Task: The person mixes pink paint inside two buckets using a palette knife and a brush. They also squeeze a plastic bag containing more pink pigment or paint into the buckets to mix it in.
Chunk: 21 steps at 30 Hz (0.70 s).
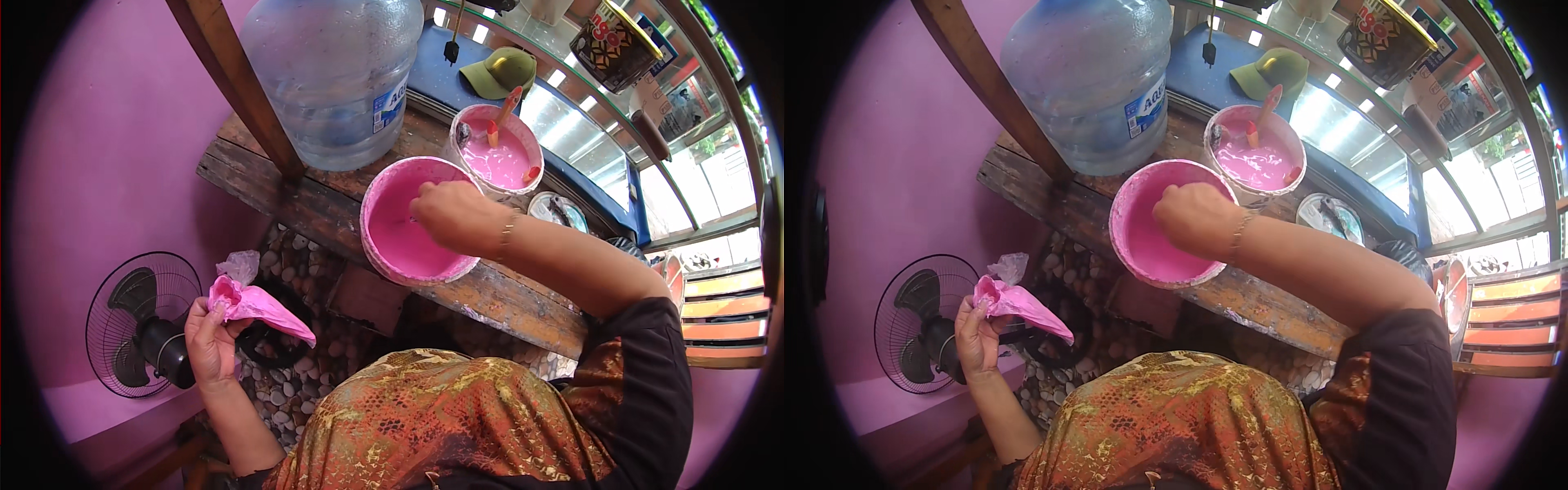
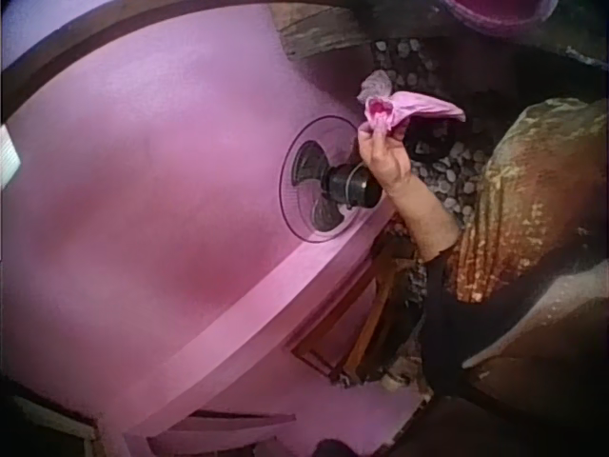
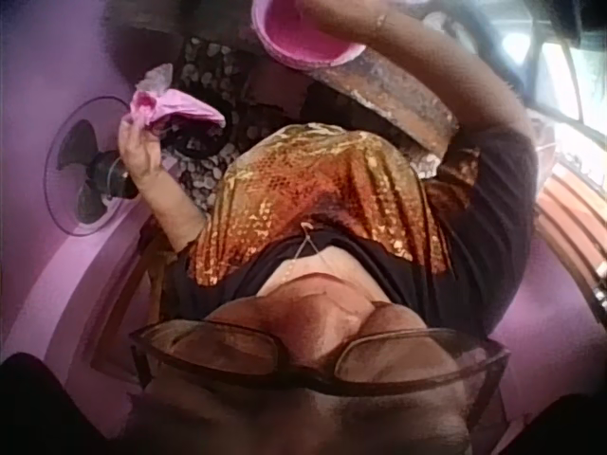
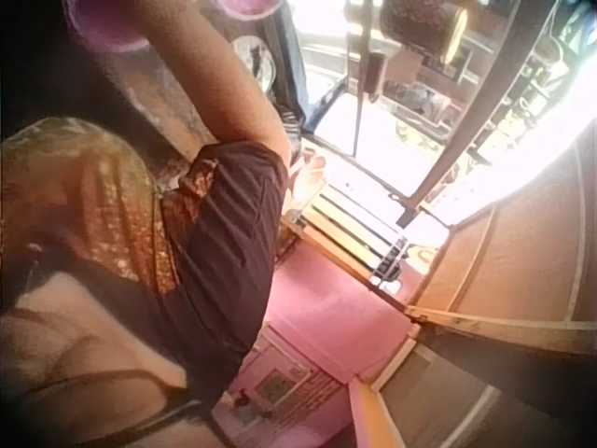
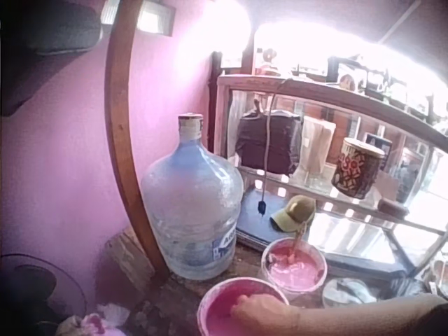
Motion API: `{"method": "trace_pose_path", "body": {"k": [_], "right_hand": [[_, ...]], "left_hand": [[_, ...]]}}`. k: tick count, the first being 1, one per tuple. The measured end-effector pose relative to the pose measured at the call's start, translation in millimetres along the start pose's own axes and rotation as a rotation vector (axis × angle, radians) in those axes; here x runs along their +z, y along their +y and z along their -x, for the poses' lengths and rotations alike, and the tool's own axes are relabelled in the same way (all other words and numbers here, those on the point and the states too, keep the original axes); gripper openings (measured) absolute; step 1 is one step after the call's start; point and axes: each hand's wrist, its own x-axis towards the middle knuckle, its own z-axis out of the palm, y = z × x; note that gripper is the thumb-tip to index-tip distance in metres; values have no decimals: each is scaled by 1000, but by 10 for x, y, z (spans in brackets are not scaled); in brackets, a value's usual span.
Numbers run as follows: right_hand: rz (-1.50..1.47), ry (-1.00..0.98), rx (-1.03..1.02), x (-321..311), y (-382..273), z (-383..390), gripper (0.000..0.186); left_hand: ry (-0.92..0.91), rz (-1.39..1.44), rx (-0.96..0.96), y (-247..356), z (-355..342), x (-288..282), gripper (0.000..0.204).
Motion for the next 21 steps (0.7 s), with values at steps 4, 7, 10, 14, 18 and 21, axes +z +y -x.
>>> {"method": "trace_pose_path", "body": {"k": [4,7,10,14,18,21], "right_hand": [[68,-49,25,155,-1,-146,17],[37,-233,110,61,42,-63,16],[-35,-269,113,19,62,21,17],[-101,-328,76,-3,-45,-65,17],[-79,19,-37,238,51,-234,17],[44,52,2,218,76,-237,16]], "left_hand": [[8,-8,-4,-10,33,-125,9],[57,-2,0,-44,64,-268,10],[72,-4,-6,-39,128,-347,10],[28,5,-7,-104,121,-453,14],[5,-9,-3,-75,85,-381,13],[29,-10,-4,-51,82,-339,11]]}}
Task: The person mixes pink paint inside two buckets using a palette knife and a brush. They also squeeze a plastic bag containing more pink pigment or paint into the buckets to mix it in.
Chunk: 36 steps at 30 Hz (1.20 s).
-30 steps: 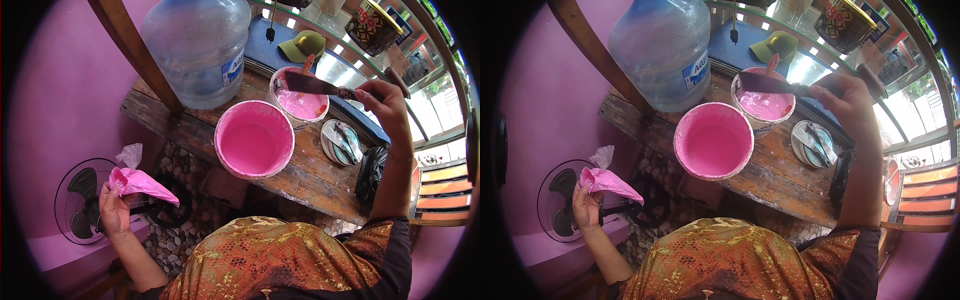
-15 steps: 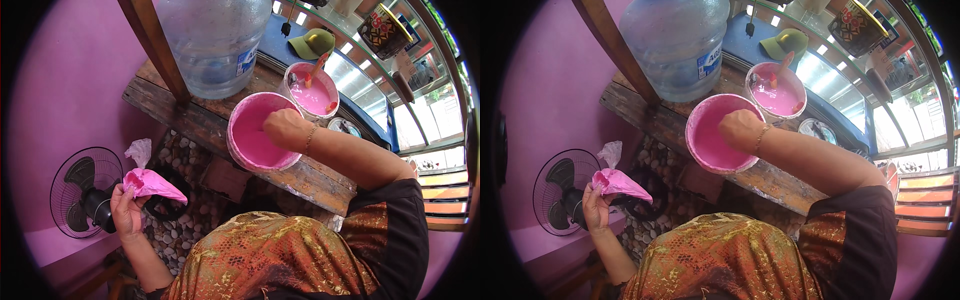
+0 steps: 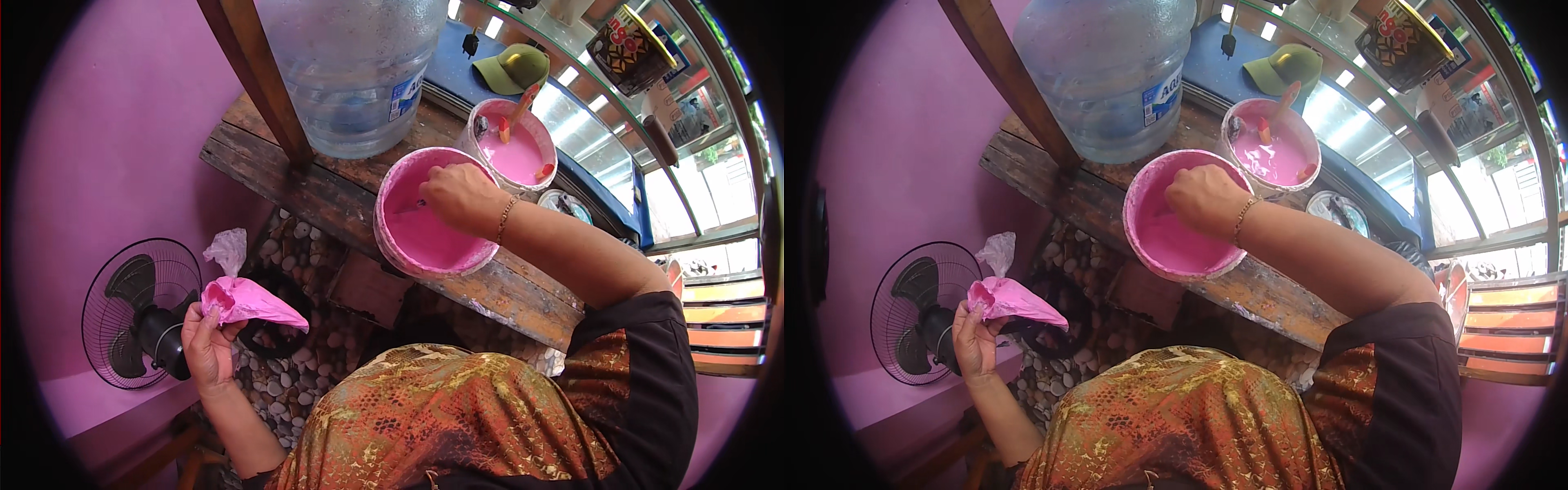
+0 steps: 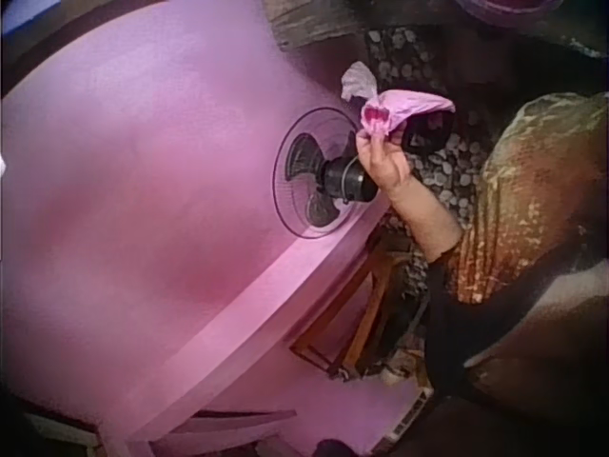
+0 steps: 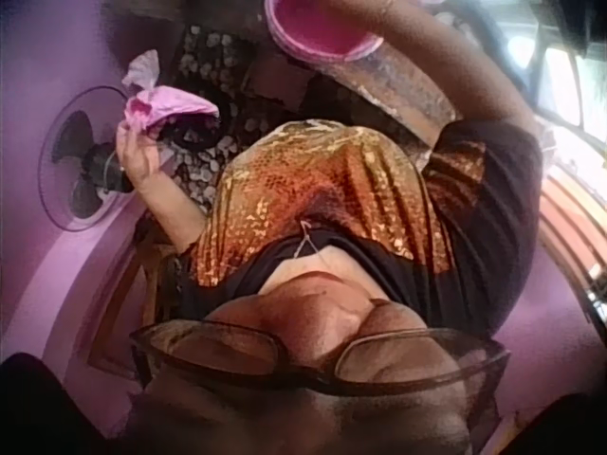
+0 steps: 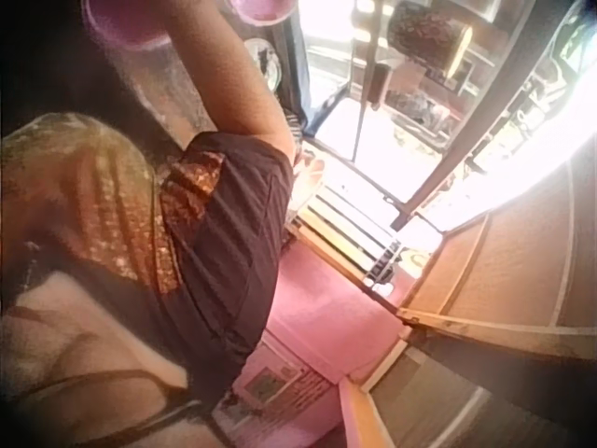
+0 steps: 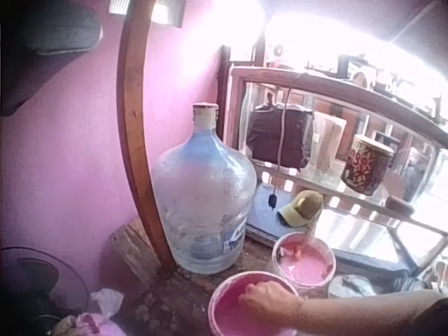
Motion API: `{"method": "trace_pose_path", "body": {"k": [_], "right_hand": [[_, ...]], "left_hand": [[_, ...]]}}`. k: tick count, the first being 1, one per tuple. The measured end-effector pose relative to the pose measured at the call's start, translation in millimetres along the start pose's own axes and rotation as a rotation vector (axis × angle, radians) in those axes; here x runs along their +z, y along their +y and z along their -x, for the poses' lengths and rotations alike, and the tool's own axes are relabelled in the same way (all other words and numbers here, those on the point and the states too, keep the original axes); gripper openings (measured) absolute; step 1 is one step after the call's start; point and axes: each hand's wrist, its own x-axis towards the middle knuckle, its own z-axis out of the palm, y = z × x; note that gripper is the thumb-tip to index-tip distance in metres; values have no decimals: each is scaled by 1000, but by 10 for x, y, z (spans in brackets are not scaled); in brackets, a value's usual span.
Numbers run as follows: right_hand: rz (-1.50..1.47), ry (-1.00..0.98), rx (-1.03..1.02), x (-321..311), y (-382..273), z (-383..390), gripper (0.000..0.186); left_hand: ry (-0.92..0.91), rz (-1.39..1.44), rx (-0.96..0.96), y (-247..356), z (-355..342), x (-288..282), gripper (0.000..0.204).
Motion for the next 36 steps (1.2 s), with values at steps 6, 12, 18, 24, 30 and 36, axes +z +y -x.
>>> {"method": "trace_pose_path", "body": {"k": [6,12,18,24,30,36], "right_hand": [[46,-232,62,-224,-31,205,16],[-174,-141,67,-47,-73,146,19],[-16,23,27,-1,22,16,18],[20,-208,121,-177,-37,200,16],[-176,-194,150,41,12,138,16],[-32,65,77,25,61,94,16]], "left_hand": [[40,7,-8,-30,53,3,9],[29,9,-26,-60,14,108,7],[19,-2,-26,-40,-8,156,9],[42,7,-37,-78,17,90,9],[37,5,-43,-89,-14,114,9],[30,-4,-47,-93,-48,138,10]]}}
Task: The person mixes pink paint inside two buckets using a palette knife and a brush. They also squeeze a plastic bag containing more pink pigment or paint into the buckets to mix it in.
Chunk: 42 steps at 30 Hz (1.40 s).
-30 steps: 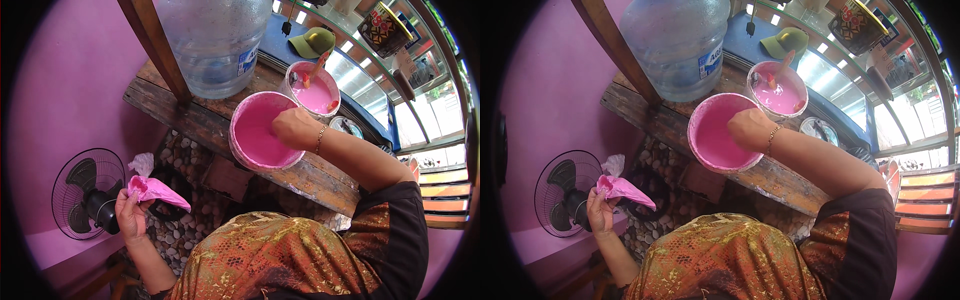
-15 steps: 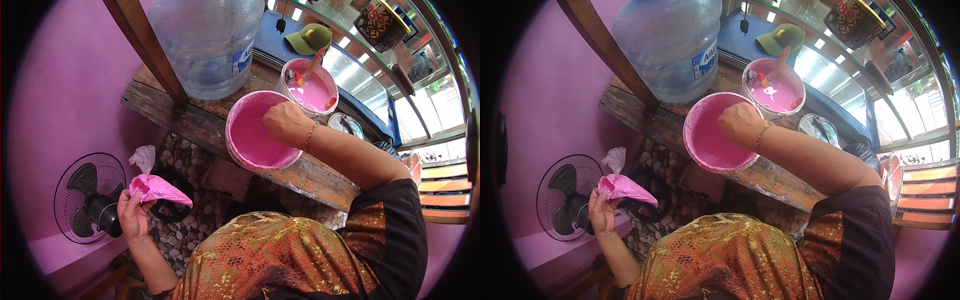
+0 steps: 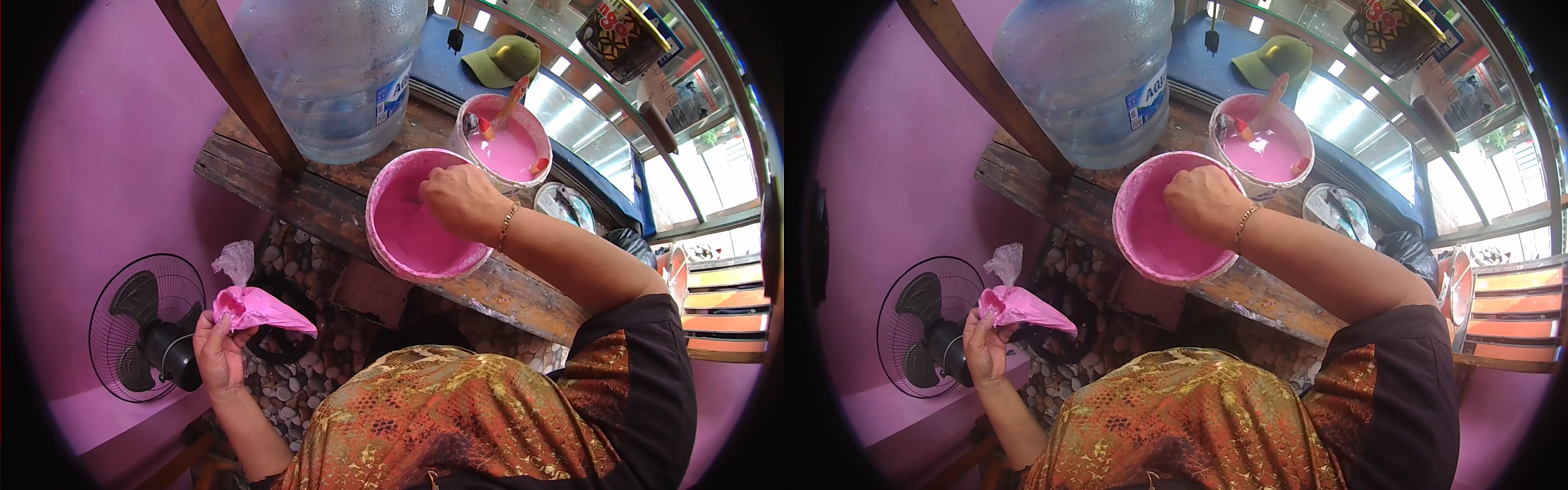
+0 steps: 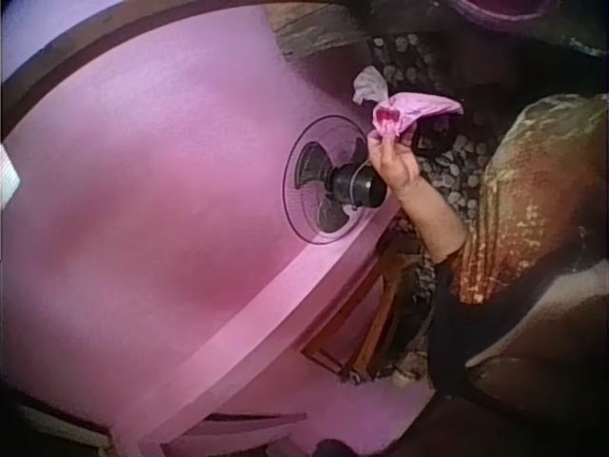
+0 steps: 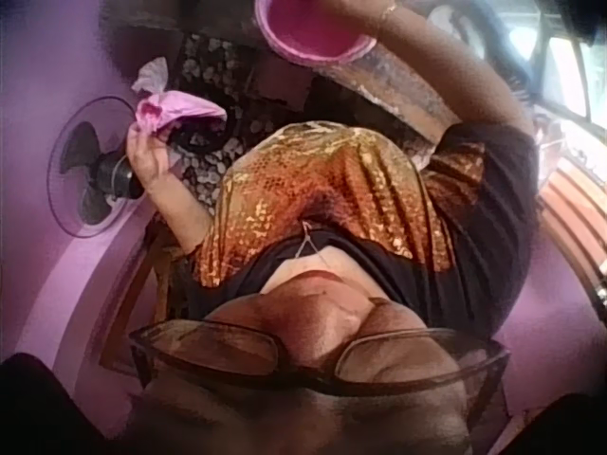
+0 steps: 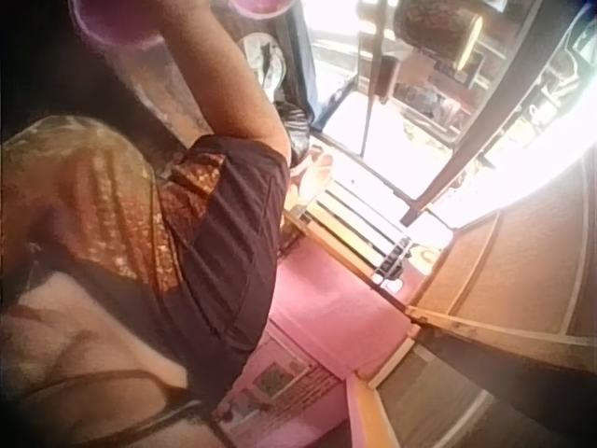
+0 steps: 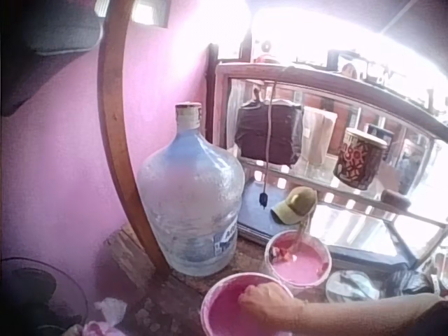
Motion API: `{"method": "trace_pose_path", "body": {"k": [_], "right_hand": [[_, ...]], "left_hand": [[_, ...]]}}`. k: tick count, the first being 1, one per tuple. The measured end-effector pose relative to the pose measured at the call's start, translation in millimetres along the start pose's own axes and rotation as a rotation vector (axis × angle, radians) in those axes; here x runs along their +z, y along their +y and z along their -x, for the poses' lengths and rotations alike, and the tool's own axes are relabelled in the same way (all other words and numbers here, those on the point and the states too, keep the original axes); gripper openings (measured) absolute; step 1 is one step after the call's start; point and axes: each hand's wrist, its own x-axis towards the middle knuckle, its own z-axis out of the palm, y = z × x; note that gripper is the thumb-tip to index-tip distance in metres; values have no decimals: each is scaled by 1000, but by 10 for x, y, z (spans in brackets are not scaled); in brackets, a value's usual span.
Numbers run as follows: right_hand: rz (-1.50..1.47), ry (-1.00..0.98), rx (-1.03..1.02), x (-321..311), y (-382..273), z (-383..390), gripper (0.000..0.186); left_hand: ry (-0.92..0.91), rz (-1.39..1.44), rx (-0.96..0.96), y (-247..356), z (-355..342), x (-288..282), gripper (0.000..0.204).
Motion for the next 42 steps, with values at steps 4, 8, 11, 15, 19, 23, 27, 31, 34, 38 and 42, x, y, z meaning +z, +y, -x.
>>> {"method": "trace_pose_path", "body": {"k": [4,8,11,15,19,23,27,31,34,38,42], "right_hand": [[96,-145,29,-131,18,81,15],[62,-285,103,-194,-58,147,15],[-77,-297,88,-65,-41,192,19],[-173,-140,109,3,-55,43,15],[-10,-38,92,-59,-60,-44,18],[91,-111,65,-119,-3,38,20],[98,-269,91,-198,-82,193,18],[-26,-229,4,-159,-250,207,16],[-111,-51,59,-70,-232,84,16],[23,56,78,-35,-28,17,17],[82,-119,104,-138,51,135,16]], "left_hand": [[-2,-6,-2,-2,4,-12,10],[-12,0,-6,-3,3,-15,10],[-9,10,-6,-19,-7,-9,10],[-21,10,-8,-18,-6,22,11],[-17,9,6,5,2,44,12],[-91,75,11,148,-42,210,23],[-219,224,34,397,-81,300,41],[-220,364,89,544,-142,258,42],[-227,306,106,654,-143,279,37],[-222,301,106,684,-134,288,32],[-187,295,117,614,-79,269,32]]}}
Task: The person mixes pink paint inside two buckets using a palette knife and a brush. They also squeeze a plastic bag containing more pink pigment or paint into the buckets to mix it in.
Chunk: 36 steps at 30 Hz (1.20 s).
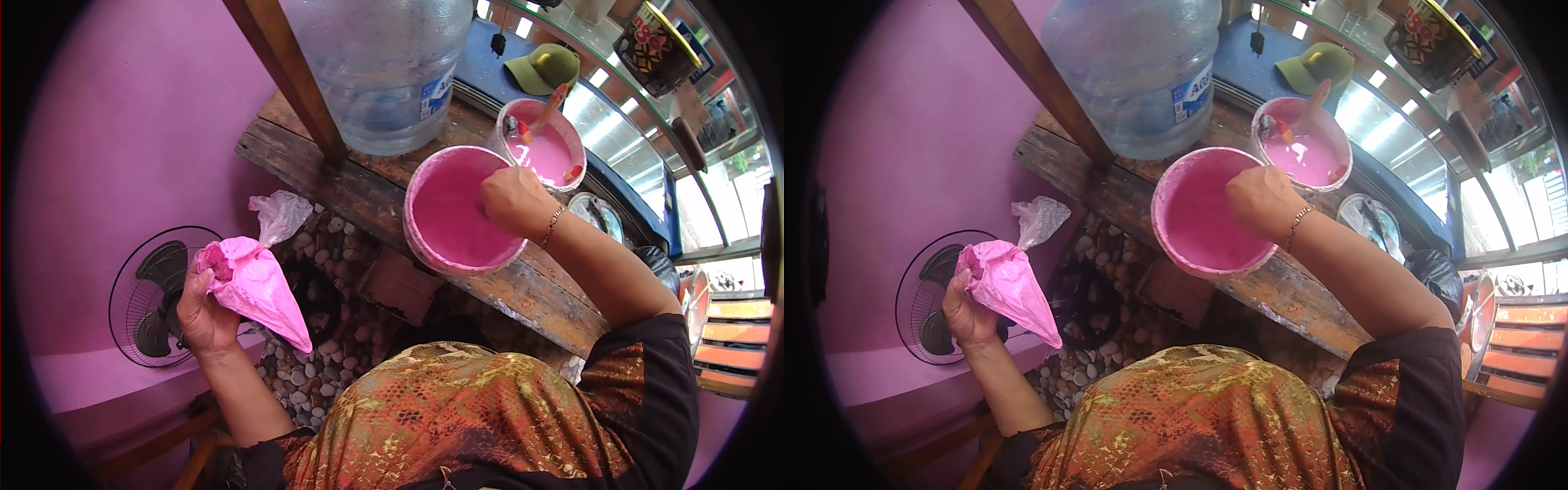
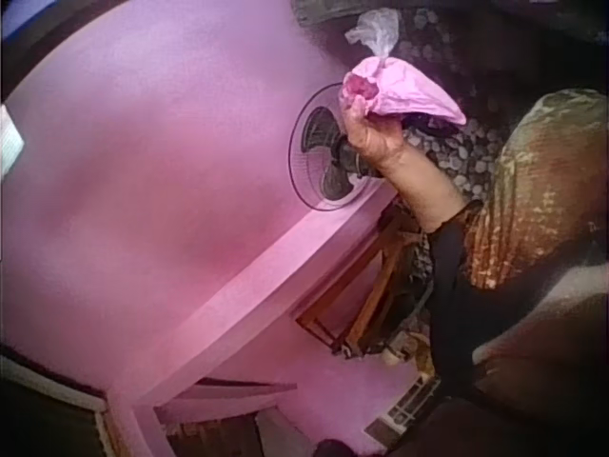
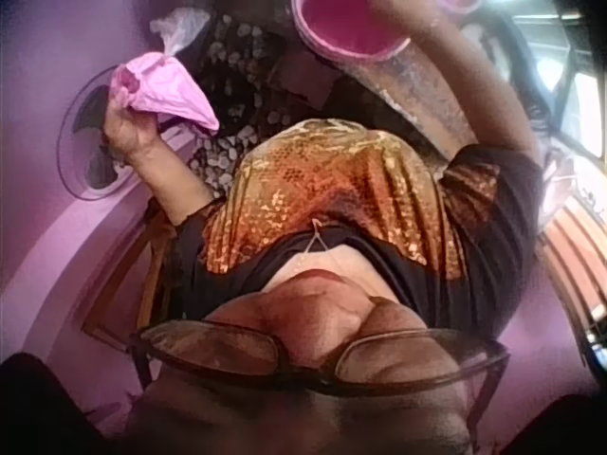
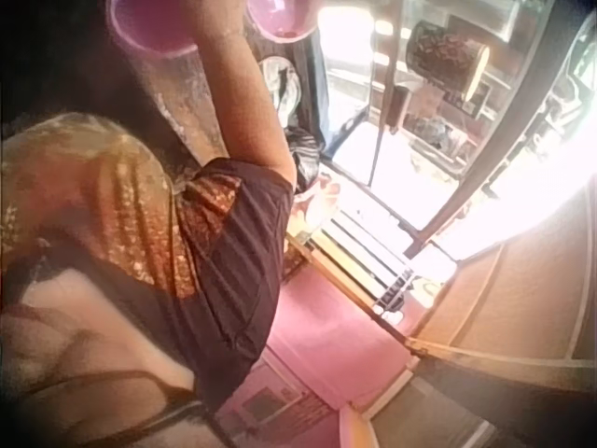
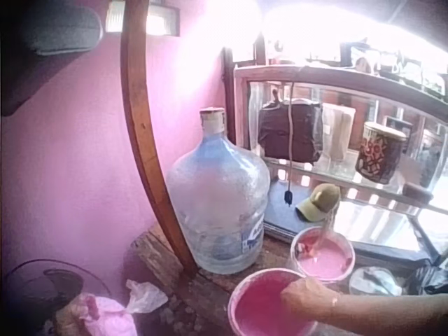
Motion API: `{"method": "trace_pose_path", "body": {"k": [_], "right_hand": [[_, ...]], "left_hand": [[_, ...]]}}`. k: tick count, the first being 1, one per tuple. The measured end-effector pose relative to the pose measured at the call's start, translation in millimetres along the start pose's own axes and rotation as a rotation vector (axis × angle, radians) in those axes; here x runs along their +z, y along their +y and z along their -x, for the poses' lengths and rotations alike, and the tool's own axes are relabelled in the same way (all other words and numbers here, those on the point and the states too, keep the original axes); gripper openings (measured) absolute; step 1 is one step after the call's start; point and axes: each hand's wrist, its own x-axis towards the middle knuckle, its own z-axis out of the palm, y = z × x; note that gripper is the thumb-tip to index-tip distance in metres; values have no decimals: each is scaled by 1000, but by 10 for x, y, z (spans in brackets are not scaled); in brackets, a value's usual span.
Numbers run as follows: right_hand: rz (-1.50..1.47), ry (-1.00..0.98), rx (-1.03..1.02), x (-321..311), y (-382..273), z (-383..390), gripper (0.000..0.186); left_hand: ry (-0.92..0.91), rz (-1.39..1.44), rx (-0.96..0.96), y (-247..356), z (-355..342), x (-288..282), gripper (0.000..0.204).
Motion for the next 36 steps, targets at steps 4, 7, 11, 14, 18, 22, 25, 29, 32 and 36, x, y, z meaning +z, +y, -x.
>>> {"method": "trace_pose_path", "body": {"k": [4,7,11,14,18,22,25,29,32,36], "right_hand": [[-95,-193,-52,-91,-127,150,18],[-180,-2,-135,122,-142,37,18],[-92,160,-115,29,-102,-143,16],[-16,128,-85,66,33,-123,17],[13,-112,-36,-37,-49,12,17],[-100,-203,-109,-42,-233,47,15],[-171,44,-134,114,-184,-84,15],[-57,140,-138,115,-105,-168,15],[29,168,-196,104,-15,-101,14],[20,-22,-173,40,-62,45,14]], "left_hand": [[7,6,-43,-74,39,-60,33],[26,34,-48,-146,54,-83,34],[-6,8,-59,-172,101,-41,33],[2,5,-62,-191,141,-19,33],[24,5,-67,-242,196,-44,33],[33,-9,-78,-297,233,-37,32],[20,-12,-89,-316,243,30,31],[52,-35,-88,-337,269,95,31],[26,-29,-90,-337,291,91,32],[-23,6,-110,-338,317,15,34]]}}
